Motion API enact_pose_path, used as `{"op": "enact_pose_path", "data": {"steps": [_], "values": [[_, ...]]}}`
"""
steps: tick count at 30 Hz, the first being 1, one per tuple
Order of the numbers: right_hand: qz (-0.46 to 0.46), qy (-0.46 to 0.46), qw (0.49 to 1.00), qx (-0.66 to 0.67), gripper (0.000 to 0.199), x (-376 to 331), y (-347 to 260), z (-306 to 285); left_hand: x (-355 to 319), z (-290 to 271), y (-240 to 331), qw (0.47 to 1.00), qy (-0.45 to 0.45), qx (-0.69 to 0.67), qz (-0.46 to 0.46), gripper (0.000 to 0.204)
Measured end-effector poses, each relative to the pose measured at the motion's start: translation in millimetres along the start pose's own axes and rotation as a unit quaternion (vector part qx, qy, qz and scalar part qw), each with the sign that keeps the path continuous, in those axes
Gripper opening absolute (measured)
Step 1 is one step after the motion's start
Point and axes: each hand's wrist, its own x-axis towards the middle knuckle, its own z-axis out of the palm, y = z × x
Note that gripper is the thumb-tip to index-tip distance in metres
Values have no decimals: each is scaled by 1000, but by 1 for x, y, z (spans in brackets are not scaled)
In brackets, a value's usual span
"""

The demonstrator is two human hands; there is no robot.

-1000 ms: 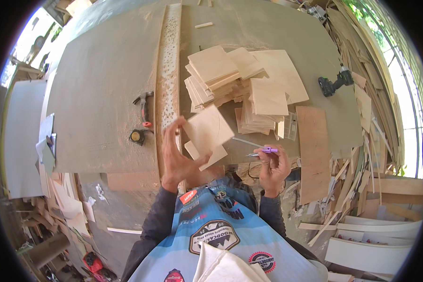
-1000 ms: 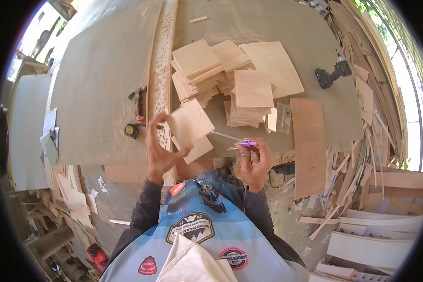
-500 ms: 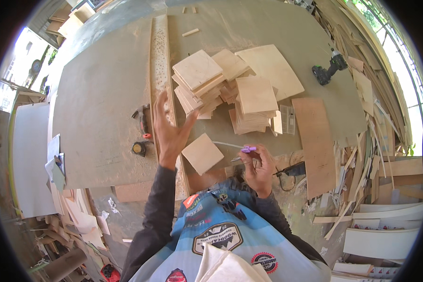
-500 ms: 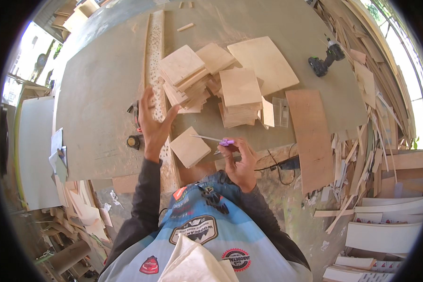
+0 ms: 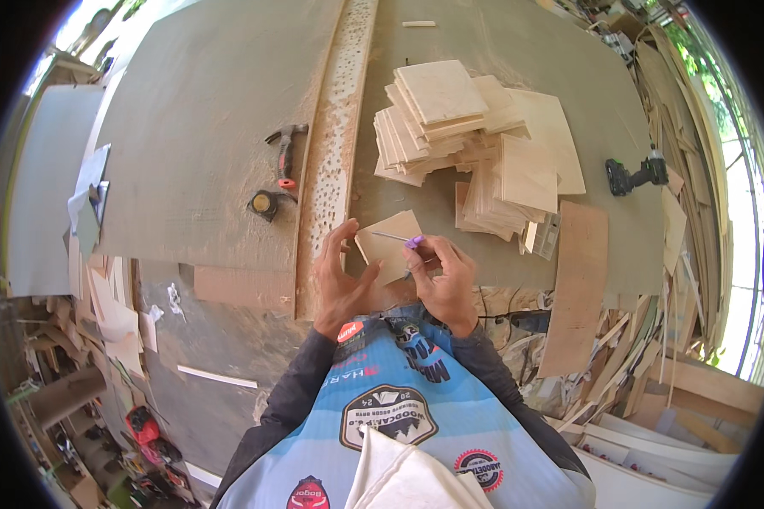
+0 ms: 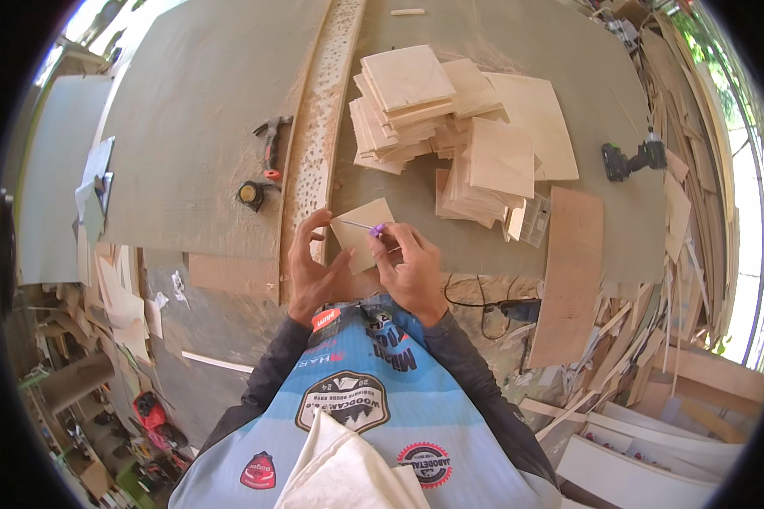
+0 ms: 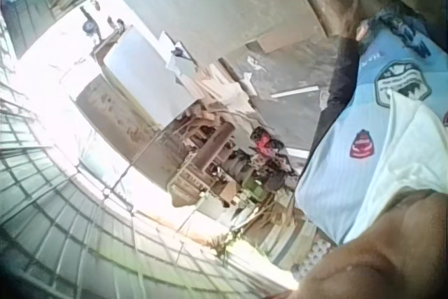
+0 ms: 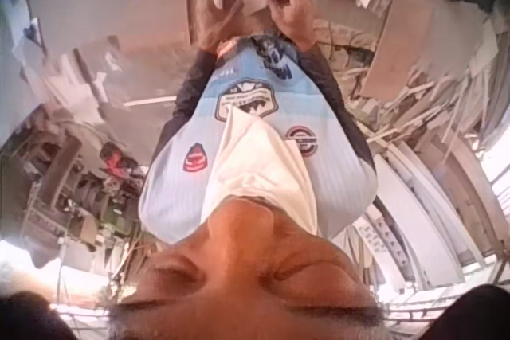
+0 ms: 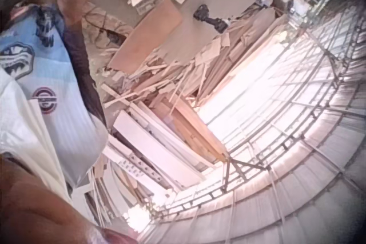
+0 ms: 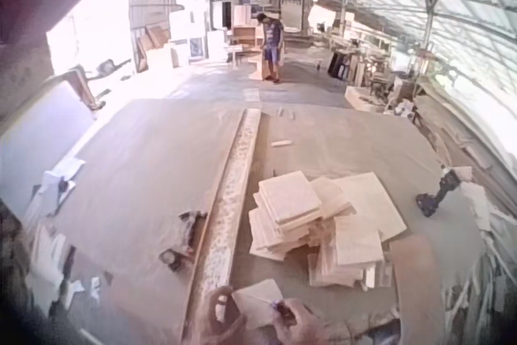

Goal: The person marks lines on small square wood panels using a purple marker and a square template, handling one piece at a time and placing the marked panels into a stack.

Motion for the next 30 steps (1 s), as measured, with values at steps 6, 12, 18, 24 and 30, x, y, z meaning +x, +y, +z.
{"op": "enact_pose_path", "data": {"steps": [6,12,18,24,30], "values": [[-17,-30,999,-15,19,5,-5,17,1,3,-3,1000,6,-13,-4,78],[-35,-41,998,-43,16,7,-7,19,0,5,-8,1000,12,-17,7,78],[-53,-37,996,-60,16,8,-1,21,0,4,-9,1000,13,-14,9,77],[-56,-37,996,-58,16,7,-2,22,0,4,-9,1000,14,-17,9,76],[-56,-34,996,-57,16,6,-5,23,0,3,-6,1000,11,-18,6,73]]}}
